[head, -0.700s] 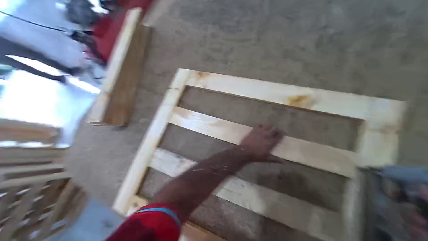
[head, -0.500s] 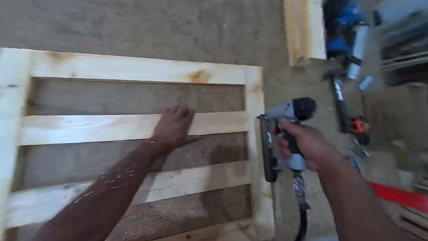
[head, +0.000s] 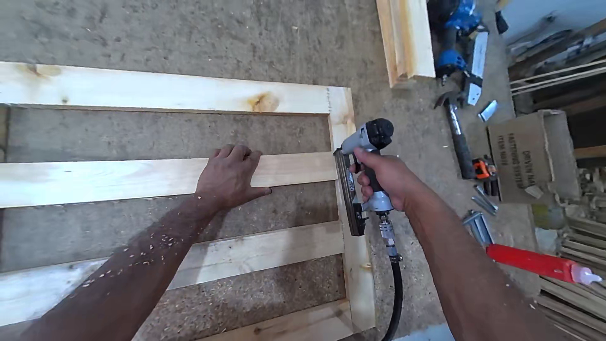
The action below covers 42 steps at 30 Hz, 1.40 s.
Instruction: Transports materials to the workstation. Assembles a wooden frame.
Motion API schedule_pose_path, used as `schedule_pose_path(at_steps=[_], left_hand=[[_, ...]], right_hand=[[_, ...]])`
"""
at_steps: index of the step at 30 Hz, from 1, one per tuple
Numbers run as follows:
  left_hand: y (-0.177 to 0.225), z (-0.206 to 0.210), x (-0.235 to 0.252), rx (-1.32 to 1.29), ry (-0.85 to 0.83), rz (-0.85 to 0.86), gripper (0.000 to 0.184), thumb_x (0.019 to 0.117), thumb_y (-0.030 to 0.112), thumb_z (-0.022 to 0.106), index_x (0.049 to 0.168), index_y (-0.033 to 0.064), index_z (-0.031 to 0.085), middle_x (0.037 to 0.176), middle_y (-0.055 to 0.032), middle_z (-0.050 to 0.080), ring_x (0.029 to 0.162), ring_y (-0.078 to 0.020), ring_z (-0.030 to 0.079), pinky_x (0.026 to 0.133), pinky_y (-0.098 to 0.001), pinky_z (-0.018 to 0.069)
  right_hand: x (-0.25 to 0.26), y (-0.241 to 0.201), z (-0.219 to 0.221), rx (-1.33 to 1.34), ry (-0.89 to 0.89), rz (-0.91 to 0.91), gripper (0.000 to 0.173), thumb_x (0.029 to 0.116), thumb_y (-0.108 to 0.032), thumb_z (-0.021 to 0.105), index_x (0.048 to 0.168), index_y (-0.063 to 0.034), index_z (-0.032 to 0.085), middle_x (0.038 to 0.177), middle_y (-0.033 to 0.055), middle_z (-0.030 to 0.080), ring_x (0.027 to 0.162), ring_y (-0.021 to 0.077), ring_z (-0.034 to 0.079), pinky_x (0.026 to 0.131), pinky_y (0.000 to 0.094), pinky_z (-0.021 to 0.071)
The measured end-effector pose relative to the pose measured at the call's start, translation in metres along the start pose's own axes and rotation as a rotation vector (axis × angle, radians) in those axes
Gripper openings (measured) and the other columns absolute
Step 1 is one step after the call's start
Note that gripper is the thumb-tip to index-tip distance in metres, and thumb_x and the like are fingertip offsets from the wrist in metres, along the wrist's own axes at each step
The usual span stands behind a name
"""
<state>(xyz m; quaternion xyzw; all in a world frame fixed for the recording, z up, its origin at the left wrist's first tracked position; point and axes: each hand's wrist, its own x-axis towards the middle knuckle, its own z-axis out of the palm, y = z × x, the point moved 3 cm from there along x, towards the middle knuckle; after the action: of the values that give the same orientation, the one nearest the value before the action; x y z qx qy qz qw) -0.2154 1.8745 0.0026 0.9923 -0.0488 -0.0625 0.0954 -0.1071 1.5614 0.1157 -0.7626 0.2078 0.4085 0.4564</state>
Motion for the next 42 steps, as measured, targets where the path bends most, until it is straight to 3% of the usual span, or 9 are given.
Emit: schedule_pose_path(at_steps=[10, 18, 21, 27, 42], left_hand=[[-0.001, 0.001, 0.002, 0.006, 0.01, 0.027, 0.102, 0.0716, 0.094, 0.049, 0.14, 0.0189, 0.059, 0.127, -0.0109, 0.061, 0.12, -0.0341, 0.058, 0.097, -0.0548, 0.0465], [-0.002, 0.002, 0.0, 0.001, 0.029, 0.014, 0.101, 0.0707, 0.094, 0.05, 0.141, 0.0215, 0.059, 0.125, -0.0099, 0.062, 0.117, -0.0324, 0.058, 0.096, -0.054, 0.0457], [-0.002, 0.0, 0.0, 0.001, 0.025, 0.014, 0.101, 0.0705, 0.093, 0.051, 0.139, 0.0206, 0.059, 0.125, -0.0098, 0.062, 0.118, -0.0324, 0.058, 0.097, -0.0541, 0.0457], [-0.001, -0.001, -0.001, -0.029, 0.019, 0.012, 0.097, 0.0706, 0.091, 0.053, 0.136, 0.0208, 0.06, 0.124, -0.0099, 0.062, 0.119, -0.0331, 0.058, 0.096, -0.0544, 0.0469], [-0.003, -0.002, -0.003, -0.026, 0.016, -0.008, 0.099, 0.0685, 0.093, 0.052, 0.138, 0.0228, 0.06, 0.122, -0.0083, 0.061, 0.117, -0.0316, 0.057, 0.095, -0.0525, 0.0467]], right_hand=[[0.002, -0.006, 0.006, -0.097, 0.021, 0.039, 0.047, 0.1042, -0.053, 0.052, 0.098, -0.0075, 0.061, 0.059, 0.0008, 0.047, 0.044, 0.0138, 0.05, 0.048, 0.036, 0.0569], [-0.006, 0.008, 0.006, -0.076, -0.029, 0.033, 0.051, 0.102, -0.058, 0.052, 0.095, -0.0084, 0.06, 0.059, 0.0, 0.047, 0.045, 0.013, 0.05, 0.049, 0.0352, 0.0564], [-0.009, 0.015, 0.006, -0.076, 0.022, 0.038, 0.054, 0.1003, -0.061, 0.054, 0.102, -0.0069, 0.061, 0.06, 0.0019, 0.049, 0.045, 0.0147, 0.053, 0.049, 0.0363, 0.0578], [-0.018, 0.026, 0.008, -0.088, 0.027, 0.036, 0.056, 0.1001, -0.062, 0.053, 0.101, -0.006, 0.062, 0.06, 0.0023, 0.05, 0.045, 0.0152, 0.053, 0.049, 0.0366, 0.0578], [-0.034, 0.052, 0.017, -0.089, 0.04, 0.02, 0.056, 0.1005, -0.061, 0.052, 0.095, -0.0067, 0.062, 0.058, 0.0021, 0.048, 0.044, 0.0145, 0.051, 0.048, 0.0357, 0.0563]])
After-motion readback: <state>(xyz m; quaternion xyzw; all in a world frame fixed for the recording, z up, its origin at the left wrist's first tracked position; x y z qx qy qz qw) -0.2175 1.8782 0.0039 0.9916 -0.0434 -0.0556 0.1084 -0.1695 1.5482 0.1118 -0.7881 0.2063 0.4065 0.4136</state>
